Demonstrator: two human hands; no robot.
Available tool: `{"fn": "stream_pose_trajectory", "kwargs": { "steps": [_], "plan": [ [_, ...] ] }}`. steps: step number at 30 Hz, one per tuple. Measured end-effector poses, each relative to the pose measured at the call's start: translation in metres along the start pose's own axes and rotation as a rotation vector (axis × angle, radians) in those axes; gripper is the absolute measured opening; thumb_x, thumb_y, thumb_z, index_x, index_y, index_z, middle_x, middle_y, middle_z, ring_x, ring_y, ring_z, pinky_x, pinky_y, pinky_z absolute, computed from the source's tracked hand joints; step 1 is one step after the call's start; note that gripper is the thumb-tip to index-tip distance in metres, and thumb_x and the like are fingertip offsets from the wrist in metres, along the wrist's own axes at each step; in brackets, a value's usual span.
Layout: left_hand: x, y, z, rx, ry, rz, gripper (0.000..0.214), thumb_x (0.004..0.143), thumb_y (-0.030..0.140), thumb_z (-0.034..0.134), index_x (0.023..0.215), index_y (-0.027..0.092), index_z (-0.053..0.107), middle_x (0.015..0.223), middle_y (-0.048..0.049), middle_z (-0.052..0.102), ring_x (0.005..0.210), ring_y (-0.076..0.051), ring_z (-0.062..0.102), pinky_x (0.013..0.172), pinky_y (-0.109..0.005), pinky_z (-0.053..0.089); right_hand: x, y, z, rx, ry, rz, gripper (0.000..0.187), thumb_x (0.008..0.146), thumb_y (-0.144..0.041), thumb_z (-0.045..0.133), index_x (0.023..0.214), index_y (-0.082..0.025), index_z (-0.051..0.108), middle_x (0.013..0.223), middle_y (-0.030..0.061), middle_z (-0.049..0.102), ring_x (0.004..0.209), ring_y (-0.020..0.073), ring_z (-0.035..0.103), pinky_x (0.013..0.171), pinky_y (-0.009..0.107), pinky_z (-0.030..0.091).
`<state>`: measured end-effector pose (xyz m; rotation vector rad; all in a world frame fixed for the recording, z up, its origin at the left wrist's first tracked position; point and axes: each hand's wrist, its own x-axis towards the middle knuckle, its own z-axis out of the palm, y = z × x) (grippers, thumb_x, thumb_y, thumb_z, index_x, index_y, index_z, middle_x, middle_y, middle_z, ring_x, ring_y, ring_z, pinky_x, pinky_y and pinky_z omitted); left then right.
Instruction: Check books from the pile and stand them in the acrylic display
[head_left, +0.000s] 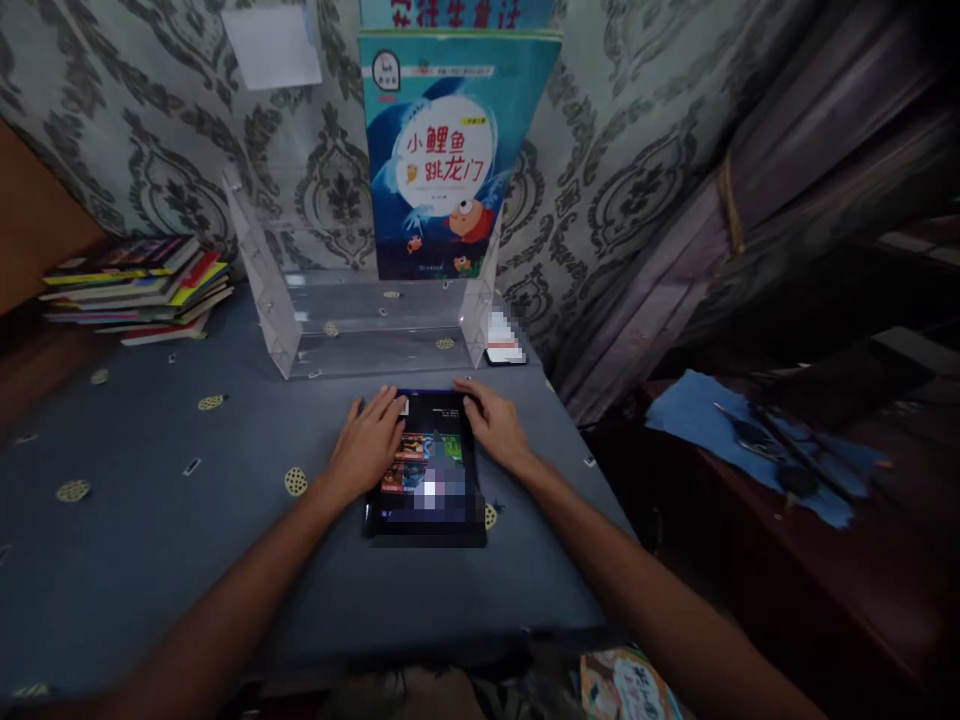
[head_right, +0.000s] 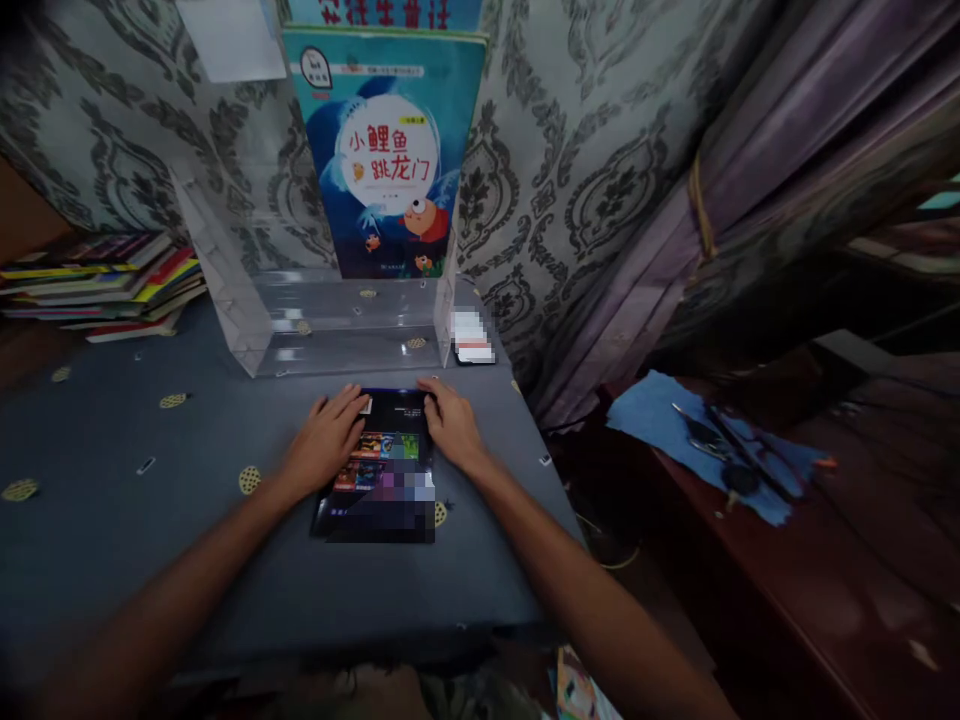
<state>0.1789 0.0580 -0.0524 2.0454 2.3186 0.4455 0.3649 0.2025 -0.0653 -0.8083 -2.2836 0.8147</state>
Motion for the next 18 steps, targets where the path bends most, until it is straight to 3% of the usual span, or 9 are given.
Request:
{"fn": "stream_pose_trajectory", "kwargs": {
  "steps": [8, 18],
  "plan": [
    [-0.002, 0.008, -0.004, 0.038, -0.019, -0.056, 0.048, 0.104, 0.034, 0.031, 0.146, 0.017, 0.047, 0.158, -0.0143, 0.042, 0.150, -0.029, 0.033, 0.119, -0.059, 0.029, 0.000, 0.001, 0.002, -0.035, 0.014, 0.001, 0.040, 0.097, -0.022, 0.040, 0.132, -0.022, 0.060, 0.130, 0.0067, 0.068, 0.123, 0.0230, 0.061, 0.109, 0.043, 0.046],
    [-0.004, 0.016, -0.005, 0.069, 0.002, -0.090, 0.048, 0.104, 0.033, 0.032, 0.144, 0.014, 0.049, 0.157, -0.0166, 0.042, 0.149, -0.030, 0.034, 0.118, -0.059, 0.029, 0.000, -0.001, 0.004, -0.090, -0.014, -0.034, 0.041, 0.096, -0.018, 0.039, 0.131, -0.019, 0.060, 0.128, 0.0100, 0.068, 0.121, 0.0242, 0.060, 0.108, 0.044, 0.046]
  ]
}}
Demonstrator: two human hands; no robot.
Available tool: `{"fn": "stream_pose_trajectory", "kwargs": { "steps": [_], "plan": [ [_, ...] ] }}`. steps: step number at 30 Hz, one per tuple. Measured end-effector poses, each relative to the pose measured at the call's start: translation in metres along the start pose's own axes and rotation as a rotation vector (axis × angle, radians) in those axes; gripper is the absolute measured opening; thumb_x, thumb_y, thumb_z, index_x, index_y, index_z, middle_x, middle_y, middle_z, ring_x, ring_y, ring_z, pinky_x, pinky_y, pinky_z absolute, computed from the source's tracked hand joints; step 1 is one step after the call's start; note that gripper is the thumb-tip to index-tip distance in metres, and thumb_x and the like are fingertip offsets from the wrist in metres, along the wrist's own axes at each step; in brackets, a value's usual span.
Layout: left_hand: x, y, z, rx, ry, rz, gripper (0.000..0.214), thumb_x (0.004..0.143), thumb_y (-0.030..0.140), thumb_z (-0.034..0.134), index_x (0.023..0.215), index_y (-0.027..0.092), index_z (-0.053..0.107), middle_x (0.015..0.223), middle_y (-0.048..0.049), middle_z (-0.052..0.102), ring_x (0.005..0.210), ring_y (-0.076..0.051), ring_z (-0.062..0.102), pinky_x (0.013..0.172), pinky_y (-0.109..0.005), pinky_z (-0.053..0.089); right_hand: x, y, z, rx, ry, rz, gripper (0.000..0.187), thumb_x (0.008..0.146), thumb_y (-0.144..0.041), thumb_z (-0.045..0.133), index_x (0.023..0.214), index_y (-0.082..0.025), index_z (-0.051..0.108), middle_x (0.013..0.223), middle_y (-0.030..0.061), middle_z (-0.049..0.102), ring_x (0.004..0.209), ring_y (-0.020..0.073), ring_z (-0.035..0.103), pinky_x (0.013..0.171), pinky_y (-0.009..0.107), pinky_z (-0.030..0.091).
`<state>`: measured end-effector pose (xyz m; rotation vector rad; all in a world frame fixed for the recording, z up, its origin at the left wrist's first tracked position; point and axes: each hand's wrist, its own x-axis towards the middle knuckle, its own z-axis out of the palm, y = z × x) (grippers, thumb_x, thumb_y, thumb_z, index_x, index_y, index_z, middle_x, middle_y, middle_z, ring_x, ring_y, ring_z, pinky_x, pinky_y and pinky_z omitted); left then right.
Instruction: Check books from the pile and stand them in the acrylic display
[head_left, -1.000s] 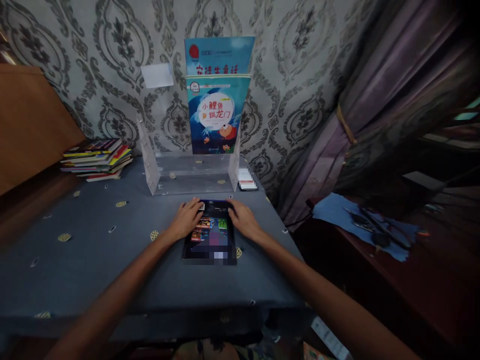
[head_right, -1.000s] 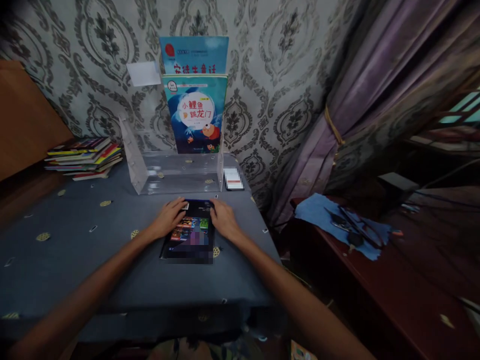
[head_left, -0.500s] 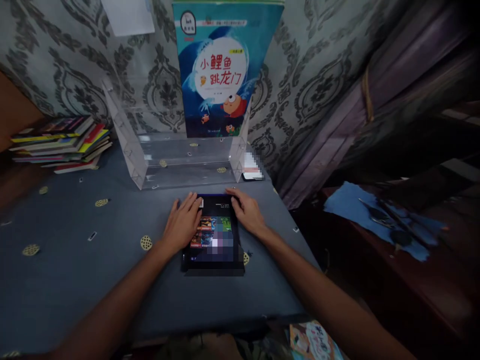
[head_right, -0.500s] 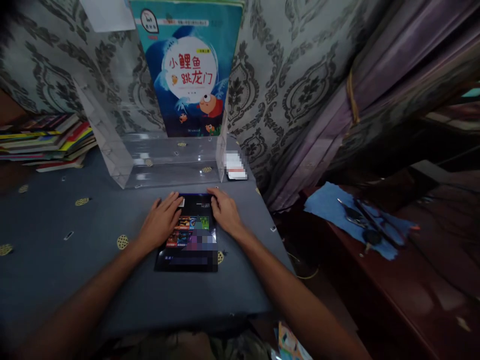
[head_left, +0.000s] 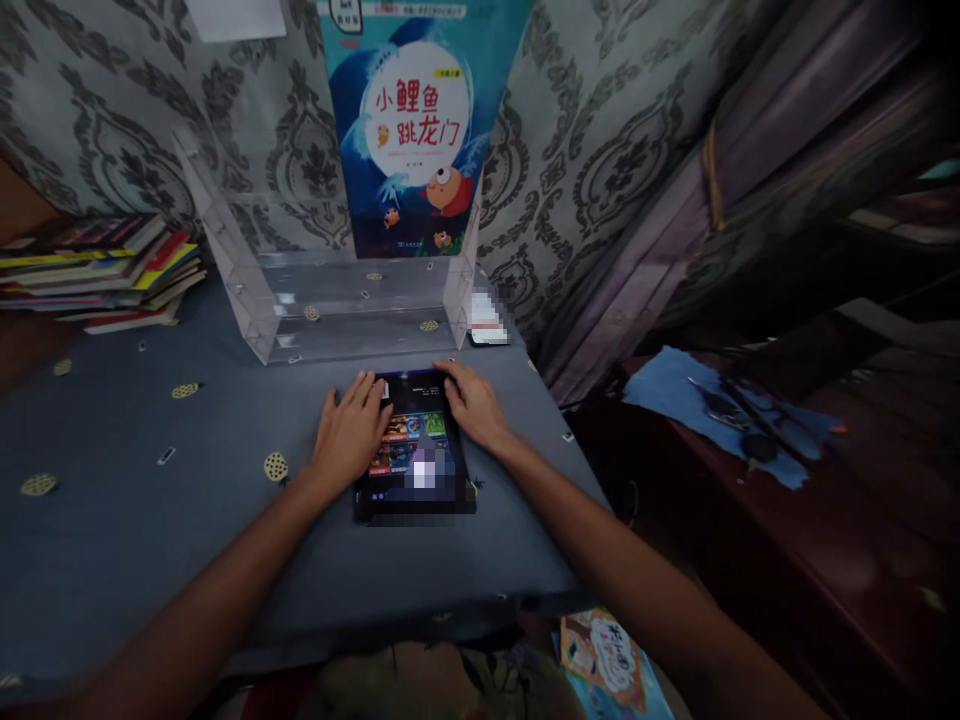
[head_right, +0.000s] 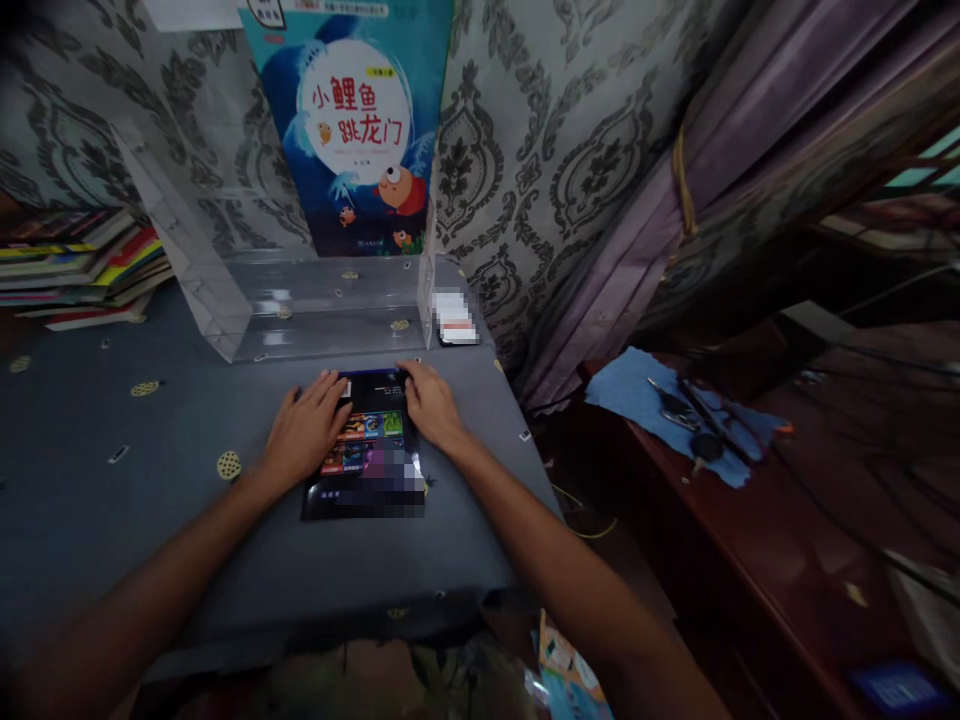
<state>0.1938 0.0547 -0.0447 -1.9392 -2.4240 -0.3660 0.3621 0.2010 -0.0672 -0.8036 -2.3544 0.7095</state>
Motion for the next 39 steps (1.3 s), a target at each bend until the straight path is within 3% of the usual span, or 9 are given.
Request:
{"fn": "stream_pose_trajectory", "kwargs": {
  "steps": [6, 10, 14, 17, 22, 29, 35, 39],
  "plan": [
    [-0.001, 0.001, 0.004, 0.015, 0.049, -0.016, 0.045, 0.104, 0.033, 0.035, 0.141, 0.015, 0.053, 0.156, -0.0144, 0.046, 0.147, -0.028, 0.038, 0.118, -0.056, 0.031, -0.001, 0.000, 0.004, -0.013, 0.026, -0.013, 0.041, 0.095, -0.014, 0.040, 0.130, -0.016, 0.061, 0.129, 0.0113, 0.067, 0.122, 0.0242, 0.059, 0.108, 0.043, 0.046],
    [-0.001, -0.002, 0.005, 0.018, 0.090, -0.001, 0.042, 0.103, 0.031, 0.038, 0.138, 0.017, 0.055, 0.153, -0.0145, 0.050, 0.144, -0.028, 0.043, 0.116, -0.055, 0.035, -0.004, -0.015, 0.004, -0.073, 0.077, -0.147, 0.039, 0.094, -0.012, 0.043, 0.127, -0.017, 0.064, 0.128, 0.0130, 0.067, 0.126, 0.0276, 0.056, 0.109, 0.050, 0.044],
    [-0.001, -0.004, 0.004, 0.024, 0.114, 0.028, 0.039, 0.102, 0.029, 0.042, 0.136, 0.016, 0.056, 0.150, -0.0144, 0.053, 0.141, -0.028, 0.047, 0.115, -0.053, 0.038, -0.003, -0.036, 0.009, -0.090, -0.047, -0.348, 0.044, 0.095, -0.008, 0.041, 0.133, -0.018, 0.060, 0.131, 0.0132, 0.067, 0.128, 0.0252, 0.056, 0.110, 0.049, 0.043],
    [-0.001, -0.004, 0.003, 0.033, 0.120, 0.051, 0.038, 0.102, 0.027, 0.043, 0.135, 0.017, 0.057, 0.149, -0.0143, 0.054, 0.140, -0.029, 0.048, 0.113, -0.054, 0.040, 0.002, -0.043, 0.018, -0.095, -0.142, -0.397, 0.045, 0.097, -0.010, 0.041, 0.138, -0.019, 0.056, 0.136, 0.0120, 0.065, 0.134, 0.0229, 0.054, 0.114, 0.048, 0.040],
    [-0.001, -0.004, 0.002, 0.062, 0.128, 0.076, 0.037, 0.102, 0.027, 0.041, 0.133, 0.015, 0.058, 0.147, -0.0165, 0.055, 0.138, -0.030, 0.051, 0.112, -0.054, 0.040, 0.003, -0.038, 0.028, -0.112, -0.175, -0.382, 0.043, 0.100, -0.016, 0.042, 0.142, -0.017, 0.052, 0.141, 0.0136, 0.061, 0.138, 0.0228, 0.051, 0.117, 0.049, 0.038],
    [0.000, -0.005, 0.002, 0.072, 0.141, 0.079, 0.036, 0.102, 0.028, 0.043, 0.132, 0.017, 0.059, 0.146, -0.0145, 0.057, 0.138, -0.028, 0.051, 0.112, -0.051, 0.042, 0.000, -0.030, 0.012, -0.154, -0.099, -0.246, 0.039, 0.098, -0.014, 0.045, 0.134, -0.013, 0.060, 0.135, 0.0151, 0.066, 0.129, 0.0242, 0.060, 0.117, 0.049, 0.038],
    [0.000, -0.006, -0.002, 0.066, 0.111, 0.076, 0.039, 0.103, 0.029, 0.041, 0.136, 0.016, 0.056, 0.149, -0.0140, 0.055, 0.140, -0.028, 0.048, 0.111, -0.053, 0.042, 0.008, -0.019, -0.005, -0.158, -0.006, 0.010, 0.033, 0.095, -0.013, 0.050, 0.119, -0.020, 0.071, 0.112, 0.0094, 0.077, 0.105, 0.0248, 0.071, 0.097, 0.040, 0.052],
    [0.000, -0.008, -0.001, 0.055, 0.109, 0.088, 0.040, 0.103, 0.030, 0.040, 0.136, 0.017, 0.056, 0.149, -0.0148, 0.054, 0.139, -0.029, 0.049, 0.111, -0.053, 0.043, 0.013, -0.010, -0.009, -0.035, -0.001, 0.043, 0.031, 0.093, -0.011, 0.051, 0.115, -0.019, 0.072, 0.110, 0.0073, 0.078, 0.101, 0.0232, 0.073, 0.090, 0.034, 0.054]
  ]
}}
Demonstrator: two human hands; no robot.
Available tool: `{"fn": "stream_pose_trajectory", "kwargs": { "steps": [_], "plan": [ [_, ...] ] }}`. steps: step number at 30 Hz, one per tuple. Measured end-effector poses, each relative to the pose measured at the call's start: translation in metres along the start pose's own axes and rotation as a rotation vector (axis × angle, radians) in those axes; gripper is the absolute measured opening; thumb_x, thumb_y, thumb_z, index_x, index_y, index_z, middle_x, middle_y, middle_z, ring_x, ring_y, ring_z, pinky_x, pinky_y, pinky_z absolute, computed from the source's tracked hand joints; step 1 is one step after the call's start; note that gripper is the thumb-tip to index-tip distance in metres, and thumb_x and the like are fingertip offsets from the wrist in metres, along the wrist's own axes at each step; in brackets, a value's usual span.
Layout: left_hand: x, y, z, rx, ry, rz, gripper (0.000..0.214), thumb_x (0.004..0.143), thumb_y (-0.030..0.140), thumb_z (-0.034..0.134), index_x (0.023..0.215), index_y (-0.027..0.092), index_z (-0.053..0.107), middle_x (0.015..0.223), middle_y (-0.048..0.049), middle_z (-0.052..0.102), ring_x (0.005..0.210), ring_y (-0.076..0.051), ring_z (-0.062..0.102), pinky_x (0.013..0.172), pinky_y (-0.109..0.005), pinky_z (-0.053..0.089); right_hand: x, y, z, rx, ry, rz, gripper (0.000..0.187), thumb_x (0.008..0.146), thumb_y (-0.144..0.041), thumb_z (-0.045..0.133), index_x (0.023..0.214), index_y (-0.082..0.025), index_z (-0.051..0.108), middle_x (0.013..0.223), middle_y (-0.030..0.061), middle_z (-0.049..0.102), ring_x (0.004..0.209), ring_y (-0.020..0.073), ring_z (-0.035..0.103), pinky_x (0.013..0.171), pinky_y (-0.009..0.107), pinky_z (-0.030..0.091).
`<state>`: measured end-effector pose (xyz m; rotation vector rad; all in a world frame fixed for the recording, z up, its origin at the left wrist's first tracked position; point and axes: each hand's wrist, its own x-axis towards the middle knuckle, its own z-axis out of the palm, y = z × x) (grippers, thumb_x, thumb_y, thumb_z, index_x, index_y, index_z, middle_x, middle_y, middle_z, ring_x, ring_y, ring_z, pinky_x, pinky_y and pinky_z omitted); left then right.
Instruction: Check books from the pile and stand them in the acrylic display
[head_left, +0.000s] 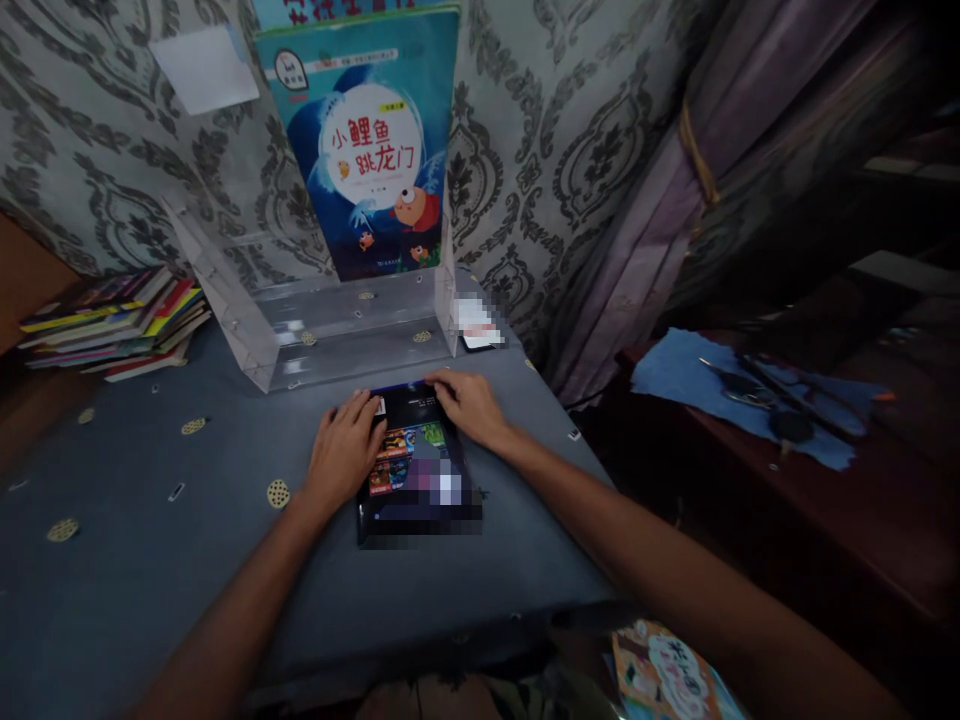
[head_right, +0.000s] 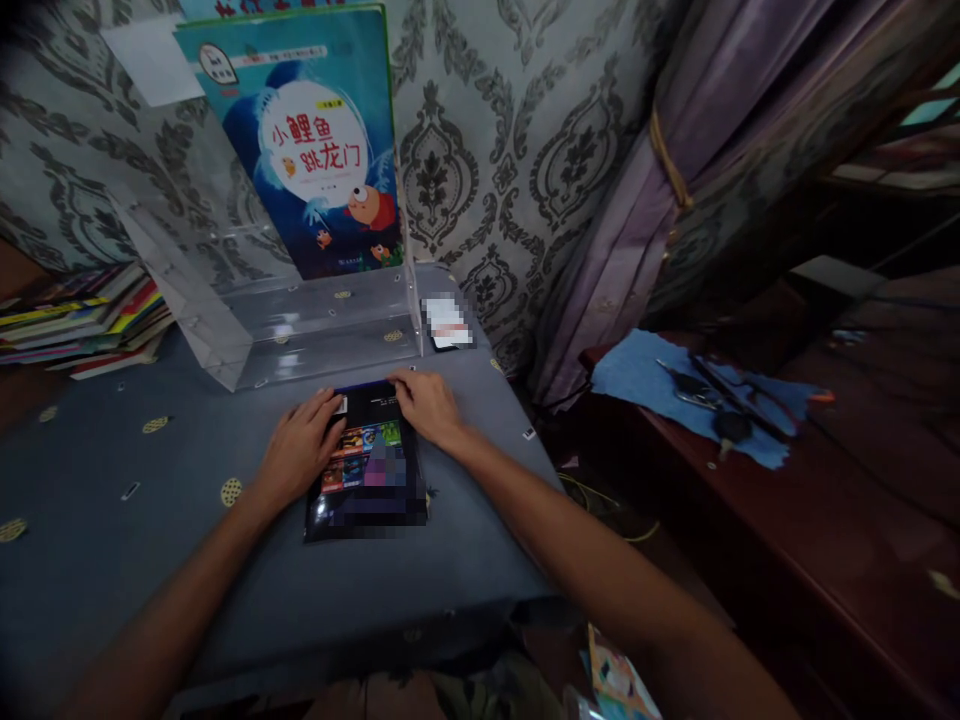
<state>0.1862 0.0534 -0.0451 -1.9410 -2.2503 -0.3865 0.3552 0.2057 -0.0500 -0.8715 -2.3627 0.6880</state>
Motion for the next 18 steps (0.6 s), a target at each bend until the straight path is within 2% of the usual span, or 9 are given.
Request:
{"fn": "stream_pose_trajectory", "kwargs": {
  "steps": [6, 11, 14, 18],
  "plan": [
    [0.000, -0.003, 0.001, -0.005, 0.022, 0.042, 0.038, 0.102, 0.029, 0.040, 0.134, 0.017, 0.059, 0.146, -0.0150, 0.057, 0.137, -0.029, 0.052, 0.113, -0.055, 0.040, 0.005, 0.004, -0.002, 0.120, 0.003, -0.021, 0.029, 0.093, -0.010, 0.051, 0.110, -0.019, 0.074, 0.104, 0.0052, 0.078, 0.097, 0.0196, 0.072, 0.089, 0.032, 0.053],
    [-0.001, 0.000, -0.002, -0.063, 0.002, 0.176, 0.038, 0.103, 0.028, 0.039, 0.130, 0.019, 0.063, 0.141, -0.0135, 0.061, 0.134, -0.027, 0.054, 0.114, -0.056, 0.038, 0.006, 0.003, 0.000, 0.113, 0.006, -0.010, 0.029, 0.094, -0.010, 0.051, 0.109, -0.019, 0.073, 0.106, 0.0056, 0.077, 0.100, 0.0202, 0.071, 0.092, 0.033, 0.052],
    [-0.005, 0.013, -0.005, -0.138, -0.041, 0.280, 0.037, 0.104, 0.032, 0.042, 0.131, 0.021, 0.064, 0.143, -0.0120, 0.060, 0.138, -0.026, 0.051, 0.114, -0.054, 0.039, 0.005, 0.002, 0.001, 0.105, -0.002, -0.007, 0.030, 0.095, -0.011, 0.050, 0.112, -0.019, 0.073, 0.107, 0.0056, 0.077, 0.101, 0.0203, 0.070, 0.093, 0.033, 0.051],
    [-0.019, 0.041, -0.016, -0.175, -0.154, 0.416, 0.036, 0.104, 0.031, 0.042, 0.133, 0.025, 0.063, 0.149, -0.0104, 0.054, 0.146, -0.026, 0.041, 0.117, -0.057, 0.034, 0.005, 0.001, 0.000, 0.087, -0.017, 0.001, 0.032, 0.095, -0.013, 0.048, 0.115, -0.018, 0.072, 0.109, 0.0062, 0.076, 0.101, 0.0207, 0.069, 0.093, 0.033, 0.051]
  ]
}}
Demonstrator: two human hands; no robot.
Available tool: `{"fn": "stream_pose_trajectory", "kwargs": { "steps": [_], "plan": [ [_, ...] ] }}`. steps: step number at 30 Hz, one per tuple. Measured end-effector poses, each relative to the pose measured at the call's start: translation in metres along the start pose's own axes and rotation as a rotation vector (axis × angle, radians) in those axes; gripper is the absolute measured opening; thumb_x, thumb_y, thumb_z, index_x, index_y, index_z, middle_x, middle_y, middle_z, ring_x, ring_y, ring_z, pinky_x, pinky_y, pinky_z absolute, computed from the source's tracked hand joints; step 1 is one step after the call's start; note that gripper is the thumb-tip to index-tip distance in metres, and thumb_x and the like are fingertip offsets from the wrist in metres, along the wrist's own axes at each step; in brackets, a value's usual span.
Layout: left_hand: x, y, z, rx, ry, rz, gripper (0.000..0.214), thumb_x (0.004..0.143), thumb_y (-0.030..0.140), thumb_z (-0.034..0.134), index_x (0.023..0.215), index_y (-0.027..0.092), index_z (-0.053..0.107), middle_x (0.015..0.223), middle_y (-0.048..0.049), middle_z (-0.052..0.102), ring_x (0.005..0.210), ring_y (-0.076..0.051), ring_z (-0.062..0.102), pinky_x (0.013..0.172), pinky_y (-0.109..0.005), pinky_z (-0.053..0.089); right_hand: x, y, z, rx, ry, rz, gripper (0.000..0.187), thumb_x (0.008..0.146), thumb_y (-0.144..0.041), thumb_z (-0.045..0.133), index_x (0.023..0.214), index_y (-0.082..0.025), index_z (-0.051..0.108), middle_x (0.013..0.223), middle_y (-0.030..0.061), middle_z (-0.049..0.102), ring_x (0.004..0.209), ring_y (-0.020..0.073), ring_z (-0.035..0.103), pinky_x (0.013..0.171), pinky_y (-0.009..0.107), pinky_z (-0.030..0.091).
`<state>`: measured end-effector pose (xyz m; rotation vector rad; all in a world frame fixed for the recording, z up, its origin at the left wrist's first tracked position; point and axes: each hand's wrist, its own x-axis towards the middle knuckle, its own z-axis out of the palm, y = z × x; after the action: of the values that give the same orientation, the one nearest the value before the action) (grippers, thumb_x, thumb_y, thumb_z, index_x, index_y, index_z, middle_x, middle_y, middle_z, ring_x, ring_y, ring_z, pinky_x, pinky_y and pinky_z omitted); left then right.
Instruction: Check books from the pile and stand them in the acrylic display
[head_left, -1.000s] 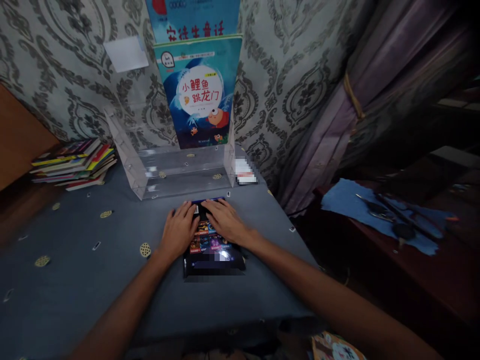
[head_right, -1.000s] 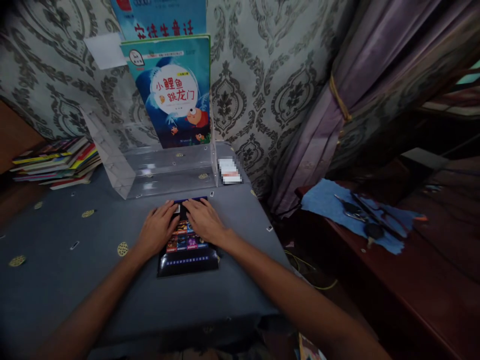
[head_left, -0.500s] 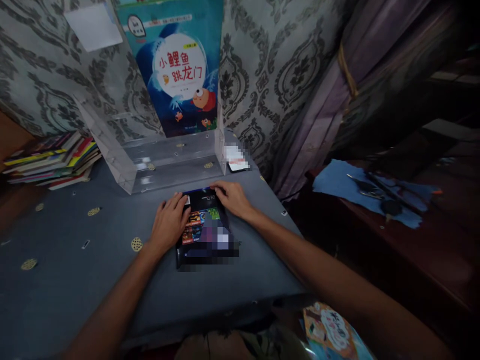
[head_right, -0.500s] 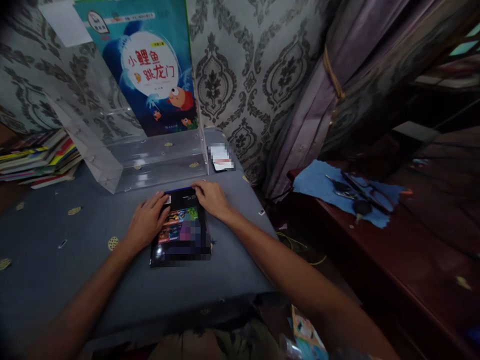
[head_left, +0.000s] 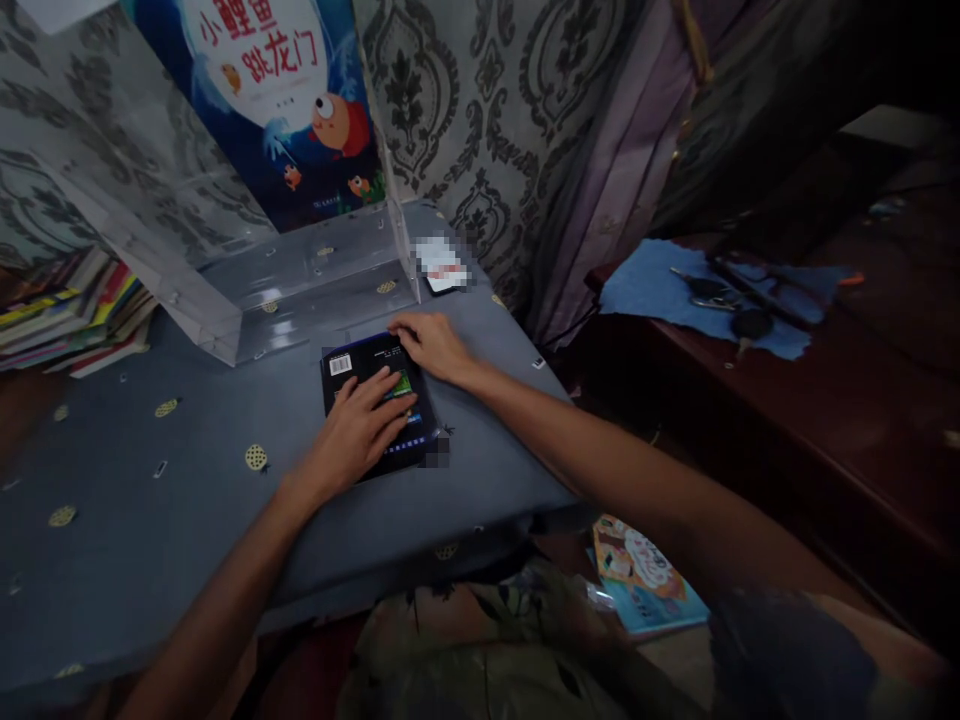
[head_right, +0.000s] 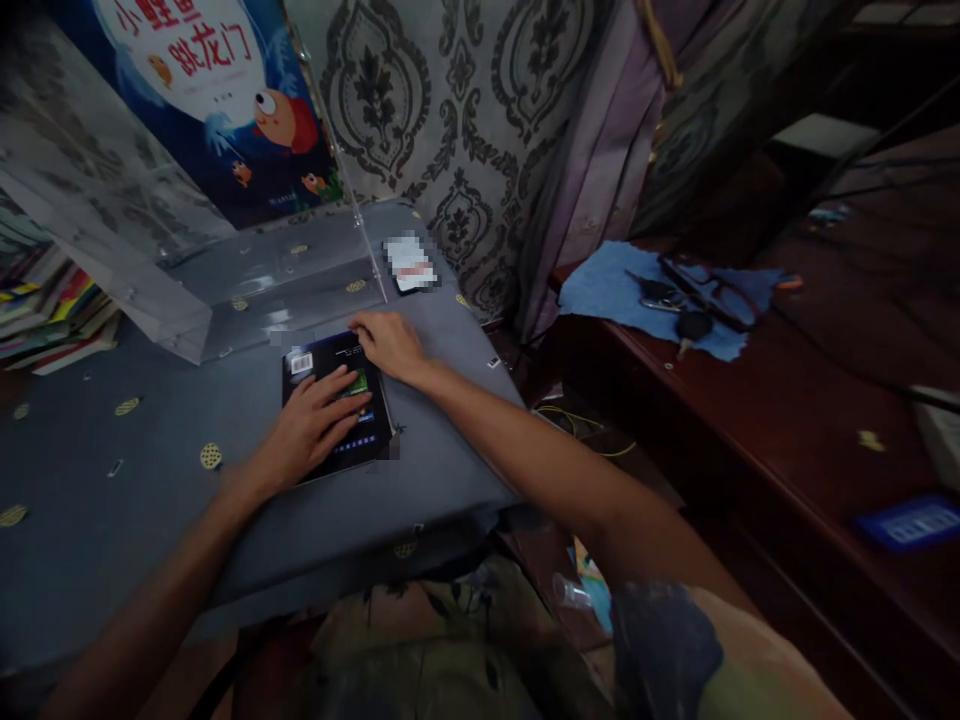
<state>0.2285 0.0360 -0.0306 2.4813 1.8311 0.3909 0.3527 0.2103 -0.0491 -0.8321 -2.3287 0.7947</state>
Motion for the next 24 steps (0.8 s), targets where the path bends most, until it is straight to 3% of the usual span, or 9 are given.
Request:
{"fn": "stream_pose_trajectory", "kwargs": {
  "steps": [5, 8, 16, 24],
  "plan": [
    [-0.011, 0.033, -0.007, -0.032, -0.141, 0.118, 0.036, 0.104, 0.030, 0.043, 0.135, 0.032, 0.062, 0.154, -0.0067, 0.048, 0.150, -0.027, 0.033, 0.121, -0.060, 0.027, 0.000, 0.001, -0.001, -0.013, 0.003, -0.015, 0.032, 0.095, -0.012, 0.048, 0.115, -0.019, 0.071, 0.109, 0.0050, 0.076, 0.102, 0.0196, 0.068, 0.092, 0.031, 0.050],
    [-0.017, 0.040, -0.006, -0.037, -0.131, 0.146, 0.036, 0.103, 0.029, 0.045, 0.135, 0.031, 0.062, 0.153, -0.0080, 0.049, 0.150, -0.027, 0.033, 0.121, -0.060, 0.026, 0.000, 0.001, -0.001, -0.019, 0.005, -0.023, 0.031, 0.095, -0.011, 0.048, 0.115, -0.019, 0.071, 0.108, 0.0049, 0.076, 0.102, 0.0195, 0.068, 0.092, 0.031, 0.050],
    [-0.030, 0.042, -0.002, 0.061, -0.051, 0.158, 0.038, 0.101, 0.028, 0.049, 0.138, 0.031, 0.059, 0.152, -0.0094, 0.050, 0.148, -0.028, 0.037, 0.117, -0.060, 0.035, 0.000, 0.002, -0.001, -0.030, 0.006, -0.026, 0.031, 0.095, -0.010, 0.050, 0.114, -0.018, 0.073, 0.110, 0.0067, 0.077, 0.104, 0.0213, 0.070, 0.094, 0.033, 0.052],
    [-0.081, 0.026, -0.013, 0.005, 0.037, 0.049, 0.038, 0.100, 0.021, 0.050, 0.136, 0.029, 0.060, 0.149, -0.0085, 0.054, 0.147, -0.027, 0.039, 0.116, -0.057, 0.042, -0.001, 0.005, 0.000, -0.055, 0.023, -0.062, 0.028, 0.095, -0.014, 0.050, 0.111, -0.019, 0.073, 0.105, 0.0062, 0.078, 0.096, 0.0209, 0.071, 0.087, 0.032, 0.053]
  ]
}}
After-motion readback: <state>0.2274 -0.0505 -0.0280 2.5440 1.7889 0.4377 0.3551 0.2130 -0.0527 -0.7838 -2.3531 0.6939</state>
